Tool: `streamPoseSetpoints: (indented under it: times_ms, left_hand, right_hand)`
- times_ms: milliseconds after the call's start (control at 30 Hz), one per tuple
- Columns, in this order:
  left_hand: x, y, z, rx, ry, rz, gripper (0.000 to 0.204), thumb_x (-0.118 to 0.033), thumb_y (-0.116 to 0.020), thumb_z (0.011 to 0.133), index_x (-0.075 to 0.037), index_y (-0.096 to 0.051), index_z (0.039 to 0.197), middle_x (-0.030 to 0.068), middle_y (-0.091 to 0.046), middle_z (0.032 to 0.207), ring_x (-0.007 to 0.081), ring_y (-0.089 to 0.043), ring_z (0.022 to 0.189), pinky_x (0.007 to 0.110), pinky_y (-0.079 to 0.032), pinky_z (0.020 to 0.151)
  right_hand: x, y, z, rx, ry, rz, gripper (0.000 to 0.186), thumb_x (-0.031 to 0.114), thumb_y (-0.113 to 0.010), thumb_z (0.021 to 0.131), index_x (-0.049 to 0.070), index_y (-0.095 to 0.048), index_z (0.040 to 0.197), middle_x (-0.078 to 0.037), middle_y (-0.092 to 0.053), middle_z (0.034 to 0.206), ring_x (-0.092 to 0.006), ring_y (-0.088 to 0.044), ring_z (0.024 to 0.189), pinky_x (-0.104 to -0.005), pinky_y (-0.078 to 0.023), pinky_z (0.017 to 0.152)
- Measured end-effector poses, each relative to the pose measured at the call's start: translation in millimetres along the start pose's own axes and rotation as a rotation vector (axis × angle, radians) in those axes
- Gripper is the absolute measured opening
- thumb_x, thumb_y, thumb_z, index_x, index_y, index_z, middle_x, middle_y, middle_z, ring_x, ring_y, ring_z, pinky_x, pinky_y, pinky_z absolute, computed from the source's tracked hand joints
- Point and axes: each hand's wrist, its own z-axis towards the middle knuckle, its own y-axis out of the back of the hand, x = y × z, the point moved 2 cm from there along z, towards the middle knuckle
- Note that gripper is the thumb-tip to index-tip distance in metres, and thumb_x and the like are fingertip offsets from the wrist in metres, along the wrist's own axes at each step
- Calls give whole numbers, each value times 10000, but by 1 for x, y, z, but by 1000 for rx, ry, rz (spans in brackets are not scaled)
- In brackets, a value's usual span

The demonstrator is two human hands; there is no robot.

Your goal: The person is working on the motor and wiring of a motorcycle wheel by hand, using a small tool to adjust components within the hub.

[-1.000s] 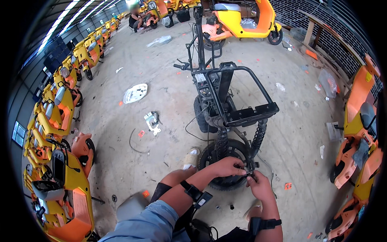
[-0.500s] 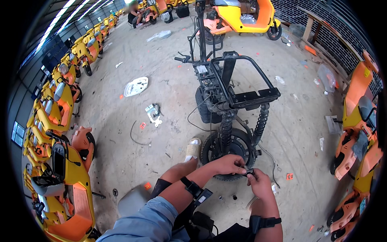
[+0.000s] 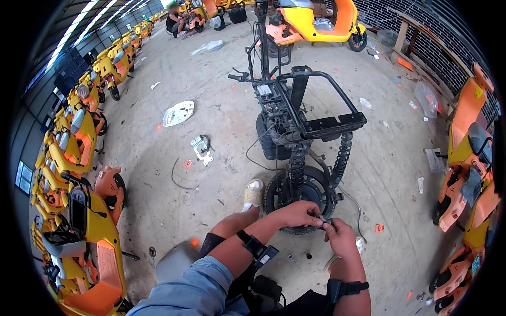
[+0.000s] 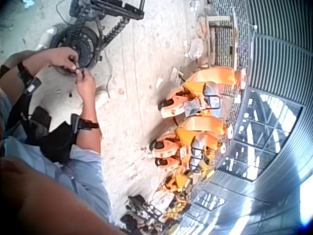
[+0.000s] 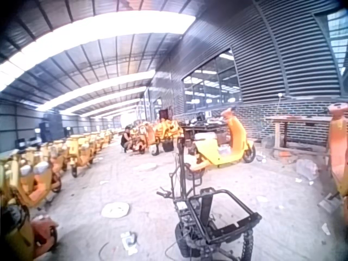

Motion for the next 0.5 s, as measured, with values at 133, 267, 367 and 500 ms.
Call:
streamPoseSetpoints:
  times_ms: [133, 267, 367, 500]
  left_hand:
    - [0, 3, 5, 9, 10, 1, 389, -293, -807, 897, -7, -649, 1108, 35, -696, 917, 101, -590, 738, 267, -481, 655]
    - [0, 6, 12, 8, 8, -4, 406, -292, -793, 908, 9, -651, 1142, 41, -701, 936, 105, -593, 744, 272, -488, 662]
    - [-3, 10, 19, 6, 0, 42, 434, -313, -781, 917, 14, -656, 1173, 40, -696, 936, 107, -595, 737, 279, -491, 663]
    - [-14, 17, 28, -36, 22, 57, 447, -337, -775, 920, 8, -665, 1183, 33, -683, 924, 104, -592, 720, 278, -485, 653]
  right_hand:
    - [-4, 1, 5, 11, 0, 7, 228, 186, -665, 992, -17, -614, 902, -88, -653, 649, -151, -608, 590, -322, -469, 573]
    - [-7, 4, 12, 14, 6, -2, 217, 182, -664, 992, -17, -611, 922, -86, -652, 657, -148, -608, 595, -321, -471, 579]
    - [-9, 7, 20, 1, 22, -14, 240, 217, -667, 986, -5, -608, 915, -95, -659, 662, -176, -636, 607, -335, -483, 585]
    - [-10, 10, 35, -24, 3, 91, 292, 286, -686, 969, 14, -613, 892, -113, -673, 659, -224, -687, 623, -359, -502, 593]
